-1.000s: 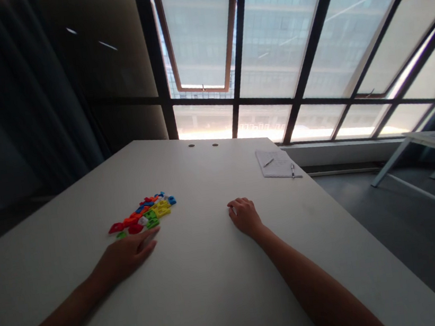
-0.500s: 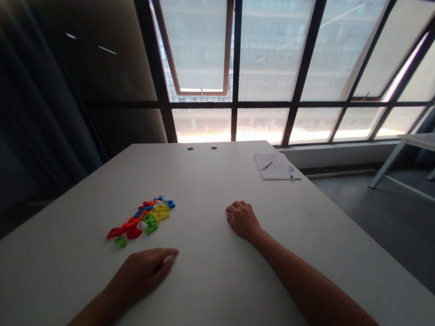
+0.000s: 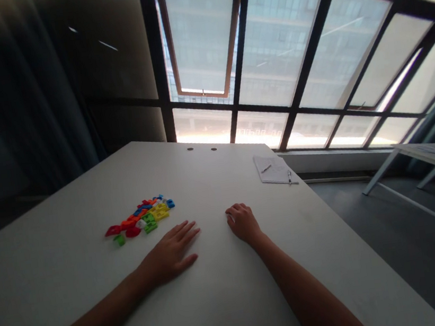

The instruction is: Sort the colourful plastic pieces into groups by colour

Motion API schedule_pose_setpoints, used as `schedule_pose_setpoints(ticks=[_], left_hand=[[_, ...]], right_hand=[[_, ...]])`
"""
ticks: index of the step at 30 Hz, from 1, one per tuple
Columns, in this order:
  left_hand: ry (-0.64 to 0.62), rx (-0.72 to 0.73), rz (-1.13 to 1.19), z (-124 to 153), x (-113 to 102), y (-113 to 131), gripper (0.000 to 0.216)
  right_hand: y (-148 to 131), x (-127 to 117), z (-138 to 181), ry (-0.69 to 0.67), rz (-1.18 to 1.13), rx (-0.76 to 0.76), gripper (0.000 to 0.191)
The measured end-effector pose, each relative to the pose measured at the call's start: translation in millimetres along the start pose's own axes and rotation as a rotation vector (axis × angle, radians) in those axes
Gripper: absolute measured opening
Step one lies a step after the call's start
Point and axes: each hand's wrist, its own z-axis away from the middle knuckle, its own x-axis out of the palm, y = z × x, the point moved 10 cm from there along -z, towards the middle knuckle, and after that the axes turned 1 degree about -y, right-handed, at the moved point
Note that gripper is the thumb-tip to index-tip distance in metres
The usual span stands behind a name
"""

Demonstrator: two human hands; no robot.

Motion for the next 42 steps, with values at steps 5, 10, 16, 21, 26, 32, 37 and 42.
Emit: schedule_pose_setpoints(ticks=[5, 10, 16, 21, 26, 32, 37, 42], left_hand=[[-0.050, -0.033, -0.002, 0.6, 9.8, -9.3, 0.069], [-0.091, -0.052, 0.025, 0.0, 16.4, -14.0, 0.068], [-0.087, -0.052, 0.043, 0.9, 14.9, -13.3, 0.068], [-0.117, -0.053, 0.037, 0.0, 10.4, -10.0, 0.068], [-0.115, -0.043, 0.033, -1.8, 7.4, -8.4, 0.066], [-0.096, -0.026, -0.002, -0.1, 8.8, -5.1, 0.067], [-0.073, -0.023, -0.056, -0.2, 3.8, -1.4, 0.073], [-0.190, -0.048, -0.060, 2.2, 16.9, -8.0, 0.075]], right_hand=[[-6.4, 1.2, 9.0, -0.015, -0.003, 0.014, 0.026], [-25.5, 11.5, 46.6, -0.114, 0.011, -0.012, 0.046], [-34.2, 12.4, 72.7, -0.238, -0.021, -0.014, 0.055], [-47.9, -3.5, 71.5, -0.237, -0.053, -0.071, 0.070], [-61.8, -21.5, 71.0, -0.179, -0.043, -0.194, 0.091], [-51.7, 14.8, 79.4, -0.402, -0.035, -0.168, 0.103], [-50.0, 17.3, 79.3, -0.385, -0.031, -0.159, 0.101], [-51.1, 13.9, 78.7, -0.346, -0.048, -0.179, 0.096]])
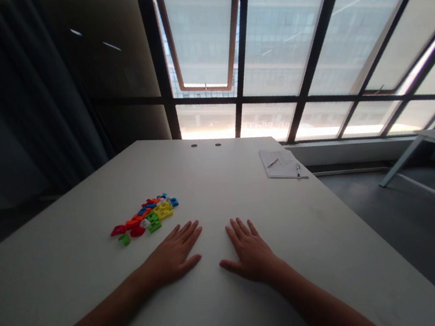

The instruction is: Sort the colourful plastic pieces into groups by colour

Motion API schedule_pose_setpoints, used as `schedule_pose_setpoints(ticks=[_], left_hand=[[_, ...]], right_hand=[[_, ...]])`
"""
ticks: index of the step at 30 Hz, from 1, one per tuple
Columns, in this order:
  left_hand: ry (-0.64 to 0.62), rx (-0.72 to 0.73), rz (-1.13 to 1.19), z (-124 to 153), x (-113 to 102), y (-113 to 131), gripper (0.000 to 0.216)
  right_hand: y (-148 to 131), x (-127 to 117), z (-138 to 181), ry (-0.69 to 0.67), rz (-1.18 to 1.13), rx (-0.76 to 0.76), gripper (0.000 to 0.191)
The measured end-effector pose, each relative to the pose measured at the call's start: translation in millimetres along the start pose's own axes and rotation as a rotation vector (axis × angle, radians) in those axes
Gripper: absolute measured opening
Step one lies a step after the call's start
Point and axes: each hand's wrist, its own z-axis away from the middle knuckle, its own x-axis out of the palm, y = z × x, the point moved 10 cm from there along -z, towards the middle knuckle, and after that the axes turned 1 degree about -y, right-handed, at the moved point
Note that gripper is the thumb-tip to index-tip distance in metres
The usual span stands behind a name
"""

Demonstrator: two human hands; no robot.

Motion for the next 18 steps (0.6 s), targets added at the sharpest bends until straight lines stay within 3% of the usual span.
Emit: schedule_pose_setpoints(ticks=[4, 18], left_hand=[[-0.022, -0.011, 0.019, -0.3, 6.8, -5.0, 0.076], [0.045, -0.023, 0.044, -0.2, -0.8, -3.9, 0.071]], right_hand=[[0.9, 0.1, 0.1, 0.011, -0.004, -0.001, 0.096], [2.2, -2.6, -0.3, 0.030, 0.004, 0.010, 0.092]])
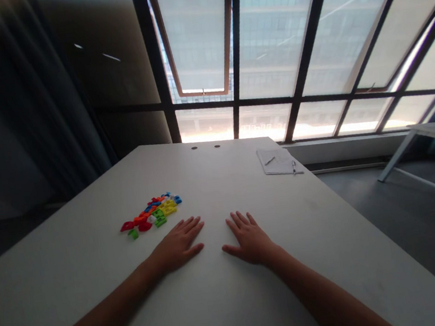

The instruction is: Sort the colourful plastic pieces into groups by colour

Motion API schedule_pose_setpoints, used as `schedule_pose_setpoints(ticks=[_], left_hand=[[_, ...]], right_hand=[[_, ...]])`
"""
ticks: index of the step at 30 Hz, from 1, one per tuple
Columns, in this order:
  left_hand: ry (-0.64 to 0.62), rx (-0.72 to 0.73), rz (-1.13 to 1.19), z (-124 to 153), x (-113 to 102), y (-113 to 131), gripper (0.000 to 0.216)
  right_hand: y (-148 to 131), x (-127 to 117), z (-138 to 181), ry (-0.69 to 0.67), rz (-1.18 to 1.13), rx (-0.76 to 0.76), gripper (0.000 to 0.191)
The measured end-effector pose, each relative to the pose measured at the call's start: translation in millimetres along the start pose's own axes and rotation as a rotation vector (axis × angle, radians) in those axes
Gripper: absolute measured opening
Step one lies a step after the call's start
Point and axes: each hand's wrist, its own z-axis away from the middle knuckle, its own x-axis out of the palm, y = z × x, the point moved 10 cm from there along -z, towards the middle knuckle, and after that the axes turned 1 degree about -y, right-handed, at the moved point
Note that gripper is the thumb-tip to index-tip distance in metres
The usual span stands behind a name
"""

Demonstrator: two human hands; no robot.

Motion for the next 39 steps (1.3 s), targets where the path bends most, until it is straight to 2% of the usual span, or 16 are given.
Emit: schedule_pose_setpoints(ticks=[4, 6, 9, 12, 15, 18, 22, 25, 31, 39], left_hand=[[0.059, -0.002, -0.037, 2.5, -13.3, -0.4, 0.065], [0.125, -0.053, -0.109, 6.6, -30.7, -14.9, 0.062], [0.261, -0.279, -0.234, 21.9, -64.2, -63.1, 0.067], [0.279, -0.494, -0.326, 41.4, -77.8, -111.2, 0.077], [0.204, -0.598, -0.331, 51.1, -69.1, -135.9, 0.084], [0.152, -0.639, -0.280, 48.2, -59.3, -141.7, 0.087], [0.140, -0.658, -0.244, 30.7, -61.3, -146.5, 0.087], [0.090, -0.619, -0.221, 10.4, -60.9, -153.3, 0.089], [-0.149, -0.526, -0.136, -20.1, -42.6, -170.3, 0.089], [-0.172, -0.502, -0.073, -22.7, -42.6, -183.1, 0.083]], right_hand=[[0.9, 1.3, -0.4, 0.007, 0.009, -0.001, 0.089], [0.5, 1.3, -0.4, 0.011, 0.008, -0.002, 0.088], [-0.1, 0.5, -0.3, 0.020, -0.002, -0.002, 0.086], [0.0, 1.0, -0.4, 0.016, -0.013, -0.002, 0.086], [1.1, 2.4, -0.5, -0.001, -0.014, 0.000, 0.088], [2.3, 2.5, -0.3, -0.005, -0.018, 0.003, 0.088], [1.6, 2.0, -0.2, -0.009, -0.021, 0.006, 0.088], [0.5, 1.5, -0.5, -0.025, -0.017, 0.014, 0.088], [-0.8, -1.0, -1.1, -0.068, -0.032, 0.039, 0.092], [-1.4, -2.8, -0.8, -0.071, -0.061, 0.038, 0.091]])
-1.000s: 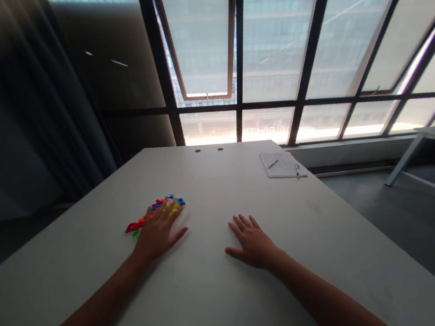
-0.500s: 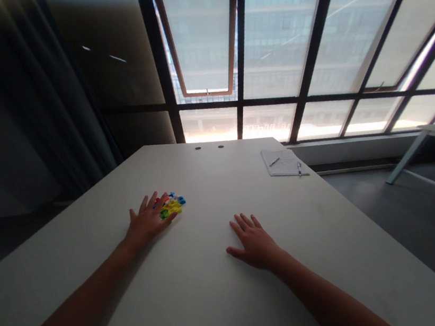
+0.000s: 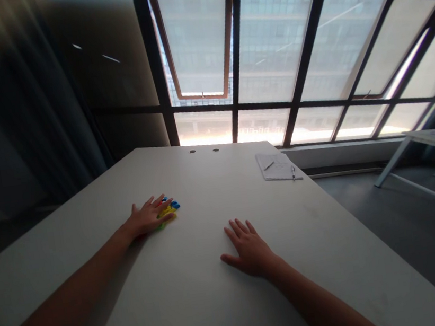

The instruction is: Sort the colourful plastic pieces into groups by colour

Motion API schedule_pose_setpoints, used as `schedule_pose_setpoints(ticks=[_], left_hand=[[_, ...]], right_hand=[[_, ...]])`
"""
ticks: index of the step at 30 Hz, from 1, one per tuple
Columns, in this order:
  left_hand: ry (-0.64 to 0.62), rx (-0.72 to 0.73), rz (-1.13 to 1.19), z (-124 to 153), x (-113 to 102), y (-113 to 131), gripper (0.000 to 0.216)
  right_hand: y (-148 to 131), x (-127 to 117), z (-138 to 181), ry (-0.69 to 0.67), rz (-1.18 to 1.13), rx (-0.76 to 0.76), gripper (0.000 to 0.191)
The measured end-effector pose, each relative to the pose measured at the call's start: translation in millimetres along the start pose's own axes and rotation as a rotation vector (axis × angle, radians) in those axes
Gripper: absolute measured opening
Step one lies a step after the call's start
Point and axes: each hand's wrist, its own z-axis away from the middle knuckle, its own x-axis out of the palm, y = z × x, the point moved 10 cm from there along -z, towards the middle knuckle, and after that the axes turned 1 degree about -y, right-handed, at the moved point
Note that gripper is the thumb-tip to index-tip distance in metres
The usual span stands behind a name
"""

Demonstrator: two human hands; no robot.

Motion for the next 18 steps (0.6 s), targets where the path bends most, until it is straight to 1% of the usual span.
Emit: schedule_pose_setpoints(ticks=[3, 5, 9, 12, 15, 18], left_hand=[[-0.035, 0.010, 0.035, 1.6, 4.6, 1.0, 0.084], [-0.027, 0.012, 0.049, 2.3, 2.9, 1.3, 0.085], [0.015, 0.019, 0.044, 2.1, -8.2, 4.0, 0.085], [0.044, 0.059, 0.034, 0.5, -16.5, 14.1, 0.085], [-0.013, 0.116, 0.010, -2.4, -10.3, 25.4, 0.080], [-0.060, 0.152, -0.008, -3.9, -0.4, 25.7, 0.076]], right_hand=[[0.9, 0.5, 0.1, 0.011, -0.011, -0.005, 0.091], [1.3, 0.8, 0.0, 0.022, -0.014, -0.010, 0.090], [1.5, 1.3, -0.2, 0.040, -0.017, -0.023, 0.089], [1.2, 1.0, 0.0, 0.043, -0.018, -0.025, 0.089], [1.0, 0.5, 0.1, 0.033, -0.006, -0.014, 0.089], [0.1, -0.4, 0.1, 0.019, 0.000, -0.007, 0.089]])
